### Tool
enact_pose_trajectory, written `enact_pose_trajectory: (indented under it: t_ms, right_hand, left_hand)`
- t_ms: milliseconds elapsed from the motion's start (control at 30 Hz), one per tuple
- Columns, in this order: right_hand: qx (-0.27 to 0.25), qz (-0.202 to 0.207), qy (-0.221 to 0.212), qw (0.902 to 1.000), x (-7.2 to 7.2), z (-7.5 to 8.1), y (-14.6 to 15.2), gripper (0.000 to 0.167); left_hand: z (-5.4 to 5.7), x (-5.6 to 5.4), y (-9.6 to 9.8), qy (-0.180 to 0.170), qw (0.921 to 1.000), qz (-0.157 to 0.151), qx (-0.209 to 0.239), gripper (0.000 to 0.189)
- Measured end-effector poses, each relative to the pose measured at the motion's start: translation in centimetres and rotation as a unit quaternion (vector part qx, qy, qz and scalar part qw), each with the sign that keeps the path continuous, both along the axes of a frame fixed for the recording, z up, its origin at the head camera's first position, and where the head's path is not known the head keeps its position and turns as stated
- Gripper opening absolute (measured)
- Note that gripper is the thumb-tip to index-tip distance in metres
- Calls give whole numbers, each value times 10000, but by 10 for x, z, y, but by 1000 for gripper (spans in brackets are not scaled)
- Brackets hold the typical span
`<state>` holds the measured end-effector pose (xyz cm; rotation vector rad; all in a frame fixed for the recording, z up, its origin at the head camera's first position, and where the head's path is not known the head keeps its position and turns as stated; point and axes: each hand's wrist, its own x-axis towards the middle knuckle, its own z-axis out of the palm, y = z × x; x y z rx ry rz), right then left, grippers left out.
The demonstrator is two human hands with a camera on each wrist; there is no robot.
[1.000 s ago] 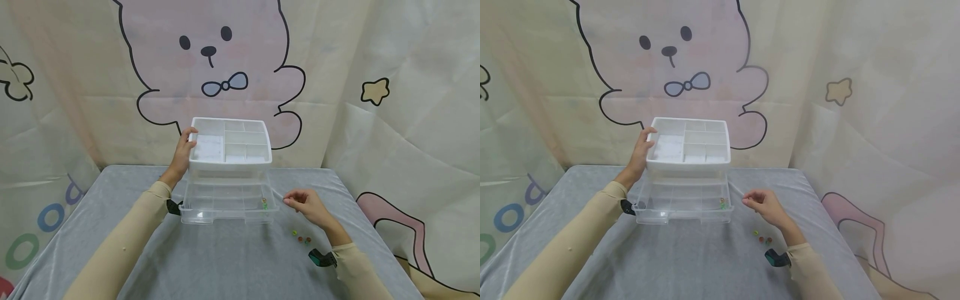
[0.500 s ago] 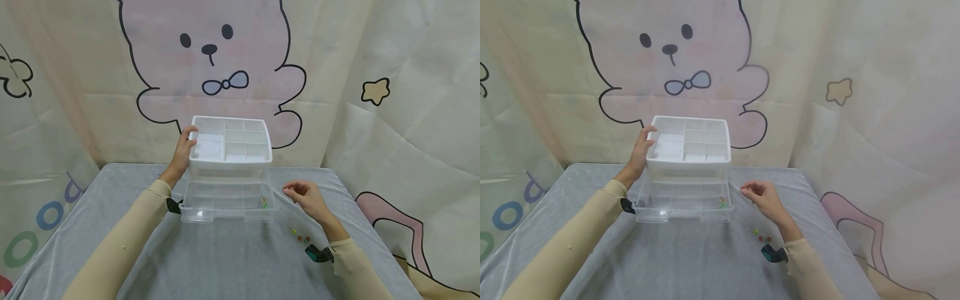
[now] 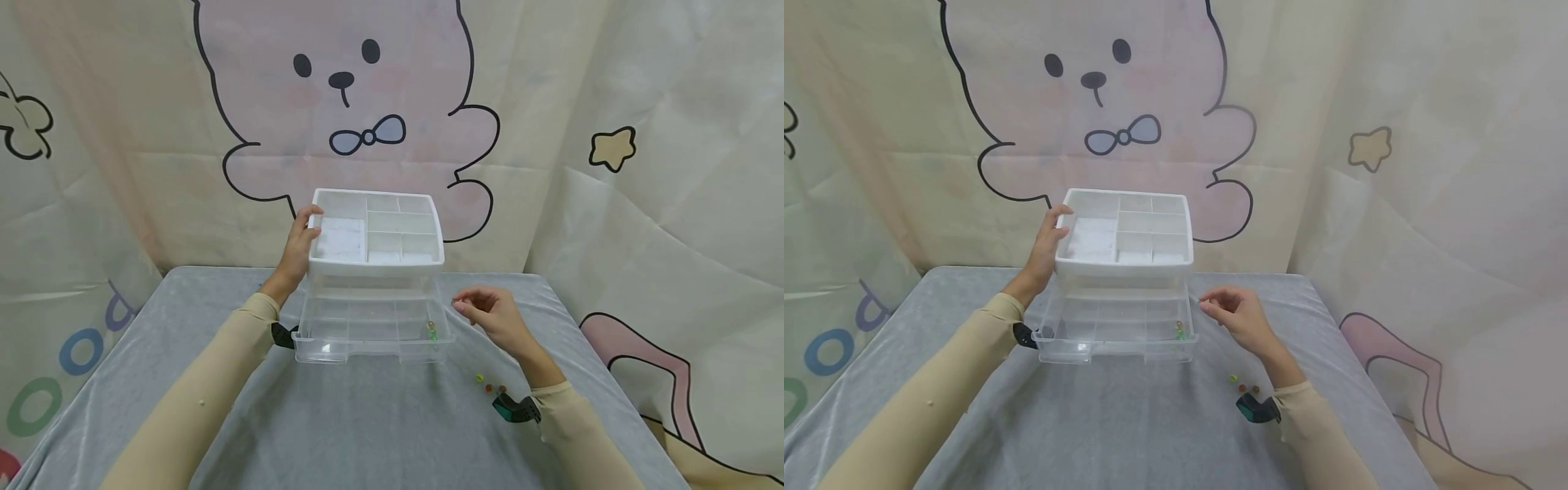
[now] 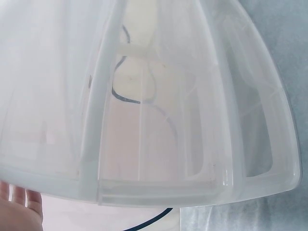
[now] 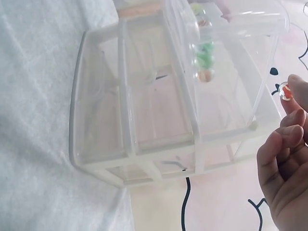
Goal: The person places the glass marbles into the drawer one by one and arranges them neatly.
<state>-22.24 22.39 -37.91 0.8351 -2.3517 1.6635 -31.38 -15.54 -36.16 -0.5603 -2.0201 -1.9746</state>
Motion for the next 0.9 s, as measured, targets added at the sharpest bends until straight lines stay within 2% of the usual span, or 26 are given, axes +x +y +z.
enact_pose_trajectory:
  t_ms: [233, 500, 900]
  right_hand:
    - [-237, 434, 218, 9985, 1, 3, -11, 9]
    - [-16, 451, 260, 9986, 0, 7, -22, 10]
    - [240, 703, 271, 9969, -2, 14, -35, 11]
  left_hand:
    - [0, 2, 0, -42, 9999, -49, 90, 36]
    - [-1, 2, 0, -98, 9998, -77, 164, 37]
    - [0, 0, 0, -46, 9999, -25, 164, 36]
